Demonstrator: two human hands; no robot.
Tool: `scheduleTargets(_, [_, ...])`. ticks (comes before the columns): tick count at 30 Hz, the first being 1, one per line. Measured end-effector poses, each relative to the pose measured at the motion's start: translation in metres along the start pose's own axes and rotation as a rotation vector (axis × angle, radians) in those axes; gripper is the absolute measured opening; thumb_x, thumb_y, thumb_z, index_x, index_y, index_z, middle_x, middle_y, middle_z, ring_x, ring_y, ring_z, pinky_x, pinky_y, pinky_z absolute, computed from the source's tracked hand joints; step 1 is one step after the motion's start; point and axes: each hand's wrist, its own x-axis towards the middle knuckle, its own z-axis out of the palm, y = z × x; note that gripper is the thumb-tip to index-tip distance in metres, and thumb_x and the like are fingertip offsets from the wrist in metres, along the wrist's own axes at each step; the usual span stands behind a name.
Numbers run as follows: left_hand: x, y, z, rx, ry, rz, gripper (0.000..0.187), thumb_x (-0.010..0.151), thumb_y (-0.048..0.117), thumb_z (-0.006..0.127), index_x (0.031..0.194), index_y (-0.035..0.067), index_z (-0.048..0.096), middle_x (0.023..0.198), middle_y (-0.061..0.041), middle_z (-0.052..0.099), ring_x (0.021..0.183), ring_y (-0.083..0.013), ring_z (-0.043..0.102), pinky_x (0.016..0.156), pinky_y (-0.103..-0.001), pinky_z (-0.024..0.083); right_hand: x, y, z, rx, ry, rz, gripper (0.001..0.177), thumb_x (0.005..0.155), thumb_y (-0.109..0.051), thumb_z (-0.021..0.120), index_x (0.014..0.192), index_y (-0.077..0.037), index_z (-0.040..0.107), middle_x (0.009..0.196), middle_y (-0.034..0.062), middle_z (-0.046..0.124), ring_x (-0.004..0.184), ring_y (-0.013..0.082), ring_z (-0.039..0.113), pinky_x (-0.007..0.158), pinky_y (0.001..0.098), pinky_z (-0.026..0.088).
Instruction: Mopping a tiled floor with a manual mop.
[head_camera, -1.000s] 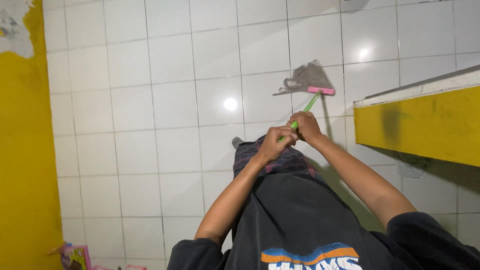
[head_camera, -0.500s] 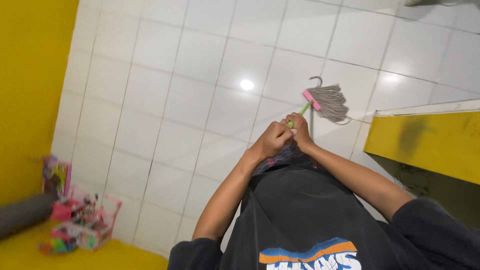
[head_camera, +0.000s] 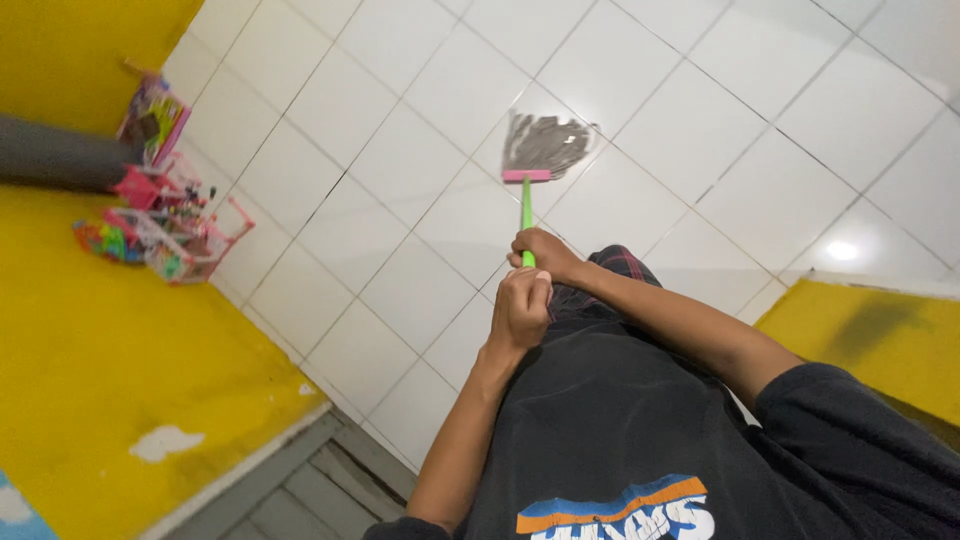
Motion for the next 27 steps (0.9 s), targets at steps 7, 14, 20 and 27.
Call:
scheduleTargets(7, [-0.056,0.015,0.012,0.143,0.190,-0.027,0.042,0.098,0.022,0.055,0.062,0.000,0.051,0.060,-0.015,0.051,0.062,-0.0308,0.052,0.070,-0.046,0.040,-0.010,-0.019,0.029,-0.254,-0.229,-0.527,0.014,0.079,-0.016,0.071,0.073,-0.005,0.067,0.073,0.0082,0.069,0.071,0.0257,0.068,0.093,0.0626,0.036])
scheduleTargets(14, [-0.082,0.027,0.047,0.065,0.303,-0.093,0.033,0.092,0.023,0.066,0.069,0.001,0.056,0.065,-0.010,0.057,0.063,-0.0246,0.056,0.064,-0.040,0.044,-0.039,-0.005,0.021,-0.520,-0.512,-0.346,0.013,0.078,-0.022,0.067,0.080,-0.009,0.068,0.079,0.0041,0.070,0.080,0.0253,0.066,0.092,0.0445,0.049])
scheduleTargets(20, [-0.084,0.022,0.105,0.015,0.111,-0.022,0.026,0.091,0.022,0.065,0.075,0.002,0.059,0.070,-0.010,0.058,0.068,-0.0236,0.056,0.069,-0.039,0.047,-0.094,0.040,-0.029,-0.647,-0.360,-0.396,0.020,0.078,-0.030,0.070,0.082,-0.011,0.076,0.079,0.0039,0.074,0.082,0.0238,0.061,0.097,0.0377,0.041])
scheduleTargets(27, [-0.079,0.020,0.190,-0.009,-0.133,0.071,0.027,0.085,0.025,0.070,0.073,0.005,0.060,0.068,-0.006,0.060,0.069,-0.0201,0.054,0.067,-0.038,0.047,-0.189,0.110,-0.095,-0.587,-0.034,-0.301,0.025,0.081,-0.032,0.070,0.083,-0.008,0.075,0.086,0.0079,0.076,0.079,0.0245,0.064,0.091,0.0375,0.043])
